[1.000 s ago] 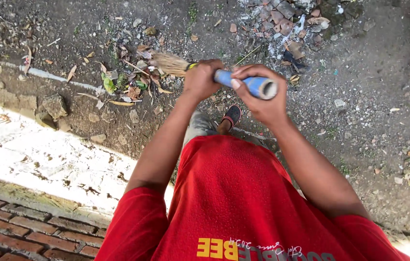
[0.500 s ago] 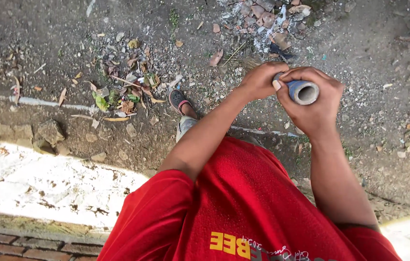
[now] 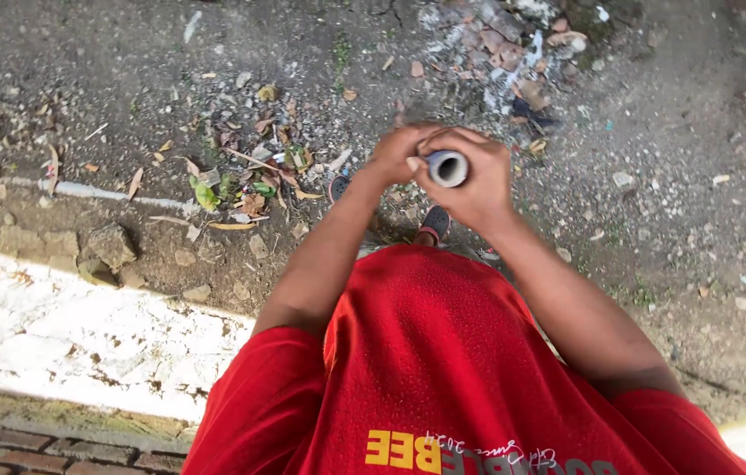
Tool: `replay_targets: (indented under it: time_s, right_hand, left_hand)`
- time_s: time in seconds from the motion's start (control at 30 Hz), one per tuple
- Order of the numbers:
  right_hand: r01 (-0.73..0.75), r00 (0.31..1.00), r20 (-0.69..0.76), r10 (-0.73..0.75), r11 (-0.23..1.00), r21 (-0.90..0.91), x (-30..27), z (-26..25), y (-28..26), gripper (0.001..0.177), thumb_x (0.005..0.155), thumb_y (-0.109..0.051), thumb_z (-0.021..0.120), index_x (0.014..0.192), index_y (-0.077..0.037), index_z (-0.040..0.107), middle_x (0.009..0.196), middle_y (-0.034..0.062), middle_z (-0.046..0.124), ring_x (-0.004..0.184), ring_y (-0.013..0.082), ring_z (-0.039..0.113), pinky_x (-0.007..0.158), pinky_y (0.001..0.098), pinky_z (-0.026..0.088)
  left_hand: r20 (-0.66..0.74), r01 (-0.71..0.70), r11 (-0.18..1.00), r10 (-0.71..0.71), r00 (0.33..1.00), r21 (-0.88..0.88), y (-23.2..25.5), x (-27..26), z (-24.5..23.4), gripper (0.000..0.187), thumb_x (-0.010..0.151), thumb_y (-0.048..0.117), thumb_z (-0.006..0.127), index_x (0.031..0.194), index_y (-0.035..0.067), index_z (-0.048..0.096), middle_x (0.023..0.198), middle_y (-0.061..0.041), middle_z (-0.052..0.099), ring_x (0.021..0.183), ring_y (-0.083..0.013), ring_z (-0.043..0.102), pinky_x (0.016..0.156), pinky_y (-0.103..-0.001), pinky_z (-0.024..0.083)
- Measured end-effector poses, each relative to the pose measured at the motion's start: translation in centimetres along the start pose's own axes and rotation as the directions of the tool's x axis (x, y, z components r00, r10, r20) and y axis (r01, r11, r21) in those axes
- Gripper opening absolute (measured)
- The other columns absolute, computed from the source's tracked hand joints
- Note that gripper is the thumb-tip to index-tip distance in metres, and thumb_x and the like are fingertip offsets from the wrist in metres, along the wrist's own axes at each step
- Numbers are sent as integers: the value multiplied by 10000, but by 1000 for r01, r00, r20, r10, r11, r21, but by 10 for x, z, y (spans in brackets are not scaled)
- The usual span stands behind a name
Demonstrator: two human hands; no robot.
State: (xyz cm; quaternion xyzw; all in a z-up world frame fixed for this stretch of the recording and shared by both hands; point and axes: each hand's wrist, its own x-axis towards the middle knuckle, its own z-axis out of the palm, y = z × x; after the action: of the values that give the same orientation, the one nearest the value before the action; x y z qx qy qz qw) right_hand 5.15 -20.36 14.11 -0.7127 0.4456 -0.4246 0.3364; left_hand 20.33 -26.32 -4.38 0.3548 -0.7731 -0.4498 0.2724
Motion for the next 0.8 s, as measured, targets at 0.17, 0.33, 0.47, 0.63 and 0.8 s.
replay_targets:
  time_s: [0.17, 0.33, 0.47, 0.63, 0.8]
  right_hand:
    - [-13, 989, 143, -21, 973, 230, 37, 76, 6, 180, 862, -42, 822, 986, 8, 701, 1039, 106, 756, 981, 207, 743, 907, 340, 583]
    - [-46, 969, 240, -59, 912, 408, 63, 156, 28, 195, 862, 9, 797, 1035, 15, 707, 1121, 127, 745, 1112, 207, 707, 1032, 355, 538]
    - [-157, 962, 273, 6, 829, 537, 73, 176, 27, 173, 900, 37, 744, 1062, -1, 697, 1183, 117, 734, 1197, 221, 681, 1113, 381, 513]
    - [-93, 968, 250, -27, 885, 457, 93, 147, 2, 169, 906, 31, 762, 1062, -6, 712, 1168, 124, 744, 1184, 233, 696, 1100, 404, 533]
    - [-6, 983, 180, -46, 959, 283, 109, 99, -30, 126, 926, 2, 795, 1020, -15, 712, 1084, 107, 757, 1103, 227, 741, 1044, 380, 583]
  left_hand:
    - [-125, 227, 956, -206, 970, 185, -7, -68, -100, 384, 730, 233, 793, 1092, 146, 700, 1100, -103, 730, 1058, -331, 696, 893, -424, 548]
    - [-357, 553, 780, -447, 820, 292, -77, -134, -151, 255, 807, 220, 793, 1056, 197, 740, 1109, -40, 758, 1035, -295, 719, 833, -424, 566]
    - [-453, 595, 715, -421, 785, 367, -61, -147, -183, 437, 584, 213, 915, 975, 155, 728, 1008, -81, 744, 965, -339, 703, 786, -451, 553]
    - [-471, 518, 790, -338, 815, 328, -36, -124, -192, 345, 686, 230, 906, 967, 163, 718, 994, -65, 749, 940, -322, 723, 783, -448, 562]
    - [-359, 357, 881, -240, 902, 309, -2, -67, -182, 298, 692, 199, 821, 958, 147, 700, 952, -83, 734, 906, -340, 717, 747, -463, 560]
